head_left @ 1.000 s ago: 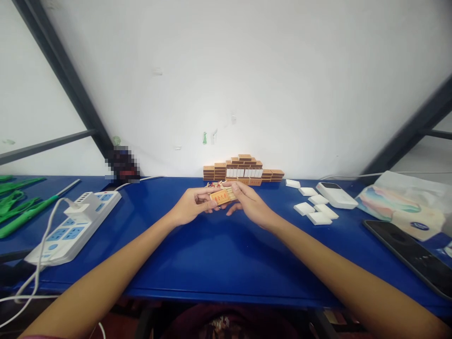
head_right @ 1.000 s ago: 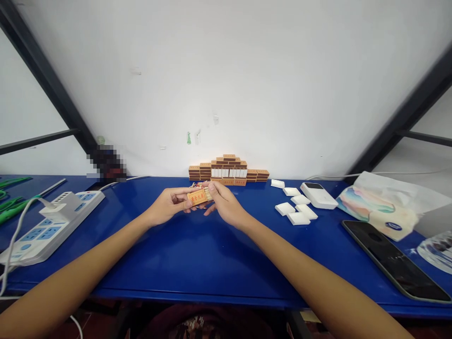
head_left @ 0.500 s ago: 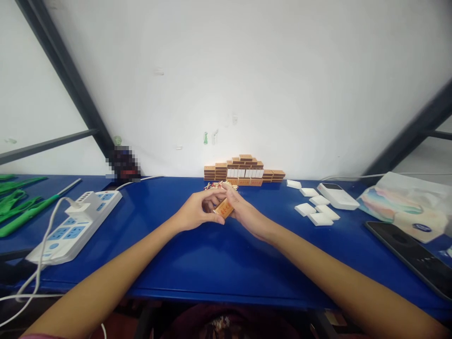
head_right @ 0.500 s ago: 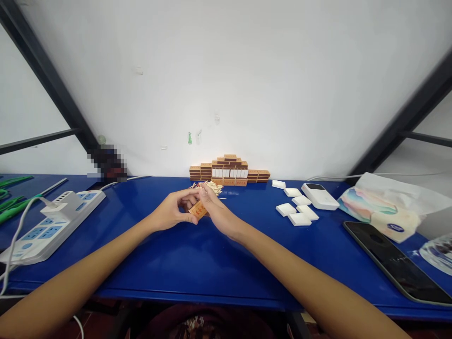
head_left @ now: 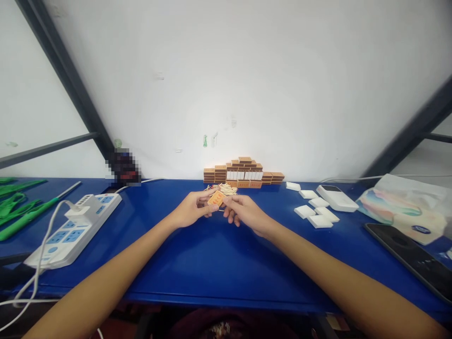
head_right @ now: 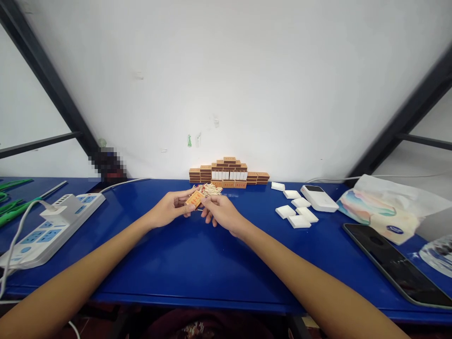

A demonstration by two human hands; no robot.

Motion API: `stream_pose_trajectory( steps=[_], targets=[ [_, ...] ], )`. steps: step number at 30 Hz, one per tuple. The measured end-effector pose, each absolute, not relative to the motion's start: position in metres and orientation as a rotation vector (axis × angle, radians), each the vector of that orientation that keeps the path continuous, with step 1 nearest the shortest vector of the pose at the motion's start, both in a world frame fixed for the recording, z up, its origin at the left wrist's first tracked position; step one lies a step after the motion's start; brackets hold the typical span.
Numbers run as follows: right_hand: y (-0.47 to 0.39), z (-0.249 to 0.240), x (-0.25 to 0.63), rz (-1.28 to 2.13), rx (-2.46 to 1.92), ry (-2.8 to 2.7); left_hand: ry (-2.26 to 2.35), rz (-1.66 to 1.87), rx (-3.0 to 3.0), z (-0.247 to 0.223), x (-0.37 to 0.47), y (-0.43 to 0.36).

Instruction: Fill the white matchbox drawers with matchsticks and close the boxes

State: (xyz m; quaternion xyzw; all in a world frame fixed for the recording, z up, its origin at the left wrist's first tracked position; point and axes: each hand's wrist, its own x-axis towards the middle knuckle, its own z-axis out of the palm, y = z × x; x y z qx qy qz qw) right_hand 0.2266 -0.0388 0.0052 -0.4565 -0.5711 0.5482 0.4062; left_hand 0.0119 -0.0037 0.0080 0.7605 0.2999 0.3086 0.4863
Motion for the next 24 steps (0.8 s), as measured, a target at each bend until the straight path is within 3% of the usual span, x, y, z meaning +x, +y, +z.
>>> stream_pose_trajectory(
  steps=[10,19,24],
  targets=[
    [-0.044,0.006,0.221,1.387,-1.251,-1.378,0.741,0.676,1.875,0.008,0.012,-0.006],
    [-0.043,0.022,0.226,1.515,-1.208,-1.205,0.95,1.002,2.486,0.017,0.019,0.002],
    [-0.073,0.054,0.241,1.018,-1.306,-1.628,1.107,0.961,2.41,0.032,0.0,0.059]
  ],
)
